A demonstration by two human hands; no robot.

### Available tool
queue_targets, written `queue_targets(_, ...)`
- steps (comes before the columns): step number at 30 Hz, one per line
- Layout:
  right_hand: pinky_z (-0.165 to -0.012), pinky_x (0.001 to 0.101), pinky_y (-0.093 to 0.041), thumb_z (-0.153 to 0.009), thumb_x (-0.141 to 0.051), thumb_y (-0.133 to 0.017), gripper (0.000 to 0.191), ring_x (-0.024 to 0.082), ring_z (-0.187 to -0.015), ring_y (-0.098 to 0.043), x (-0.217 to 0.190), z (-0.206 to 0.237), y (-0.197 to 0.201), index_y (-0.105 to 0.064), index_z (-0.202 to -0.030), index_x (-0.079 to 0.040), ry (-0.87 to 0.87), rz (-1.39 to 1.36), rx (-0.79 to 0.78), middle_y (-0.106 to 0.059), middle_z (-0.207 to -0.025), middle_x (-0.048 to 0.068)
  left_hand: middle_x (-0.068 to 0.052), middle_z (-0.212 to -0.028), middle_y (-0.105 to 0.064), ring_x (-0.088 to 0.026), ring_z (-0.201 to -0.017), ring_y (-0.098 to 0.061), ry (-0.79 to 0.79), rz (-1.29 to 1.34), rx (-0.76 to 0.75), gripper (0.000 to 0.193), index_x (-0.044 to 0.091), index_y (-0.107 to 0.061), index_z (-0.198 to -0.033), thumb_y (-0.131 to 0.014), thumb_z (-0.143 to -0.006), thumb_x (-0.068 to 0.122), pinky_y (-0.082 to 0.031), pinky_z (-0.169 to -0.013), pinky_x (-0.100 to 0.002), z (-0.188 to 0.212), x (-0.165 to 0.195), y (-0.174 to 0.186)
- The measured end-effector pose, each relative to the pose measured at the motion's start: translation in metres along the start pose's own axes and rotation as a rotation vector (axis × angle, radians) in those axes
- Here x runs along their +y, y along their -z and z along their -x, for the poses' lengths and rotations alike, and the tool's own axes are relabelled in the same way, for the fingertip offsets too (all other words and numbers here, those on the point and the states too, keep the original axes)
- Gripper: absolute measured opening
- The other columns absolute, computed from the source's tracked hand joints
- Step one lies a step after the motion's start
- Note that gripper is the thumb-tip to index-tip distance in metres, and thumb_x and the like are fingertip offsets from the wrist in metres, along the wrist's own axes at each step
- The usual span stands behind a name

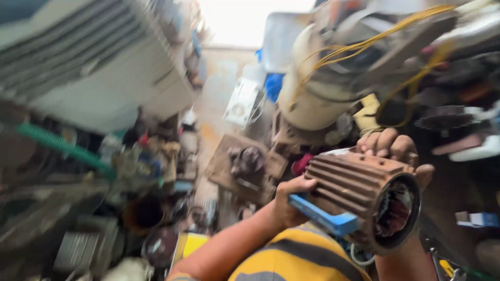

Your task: The person disassembles and reassembles electrical motor components in a cluttered workshop. They use pliers to remove and insert small parts into a cylindrical housing, then place the components on a wooden block.

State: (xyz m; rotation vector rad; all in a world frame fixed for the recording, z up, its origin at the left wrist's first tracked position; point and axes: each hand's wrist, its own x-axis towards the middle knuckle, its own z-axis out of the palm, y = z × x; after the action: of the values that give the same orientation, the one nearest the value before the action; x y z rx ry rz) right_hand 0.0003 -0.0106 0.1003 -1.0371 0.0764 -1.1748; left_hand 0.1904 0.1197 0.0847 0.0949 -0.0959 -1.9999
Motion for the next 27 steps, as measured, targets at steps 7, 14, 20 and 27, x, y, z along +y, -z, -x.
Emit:
queue_targets(7, -0.096, 0.0347, -0.044, -0.107, -0.048, -0.056, 0.045, 0.019, -0.092, -0.054, 0.027, 0.001, -0.053, -0.054, -0.088, -0.008, 0.048, 0.069, 0.049, -0.053, -0.092, 0.007, -0.016, -0.133, -0.064, -0.024, -0.113, -0.062, 0.173, -0.301, 0.254, 0.070, -0.005, -0.056, -0.144, -0.062, -0.101, 0.050, -0.048, -0.104, -0.040, 0.035, 0.070, -0.071)
queue_targets(14, -0.090, 0.0315, -0.046, -0.102, -0.035, -0.055, 0.035, 0.018, -0.089, -0.056, 0.039, -0.016, -0.085, -0.053, -0.086, -0.005, 0.196, 0.336, 0.099, -0.055, -0.094, 0.009, -0.013, -0.127, -0.055, -0.025, -0.120, -0.054, -1.005, -1.904, 0.063, 0.059, 0.008, -0.044, -0.138, -0.063, -0.106, 0.054, -0.040, -0.111, -0.036, 0.078, 0.106, -0.112)
queue_targets(20, -0.086, 0.0287, -0.048, -0.097, -0.024, -0.055, 0.026, 0.017, -0.086, -0.057, 0.070, -0.034, -0.079, -0.052, -0.084, -0.002, 0.133, 0.456, 0.174, -0.057, -0.096, 0.012, -0.007, -0.101, -0.050, -0.018, -0.089, -0.050, -0.927, -1.637, 0.174, 0.052, 0.005, -0.050, -0.114, -0.063, -0.103, 0.055, -0.044, -0.083, -0.032, 0.054, 0.139, -0.036)
queue_targets(27, -0.083, 0.0272, -0.049, -0.093, -0.017, -0.056, 0.021, 0.017, -0.088, -0.058, 0.143, -0.068, -0.019, -0.052, -0.081, 0.000, -0.251, 0.339, 0.134, -0.058, -0.094, 0.012, 0.004, -0.065, -0.046, -0.005, -0.065, -0.040, -0.840, -1.218, 0.769, 0.042, 0.000, -0.059, -0.078, -0.058, -0.105, 0.032, -0.033, -0.056, -0.028, 0.042, 0.128, 0.040)
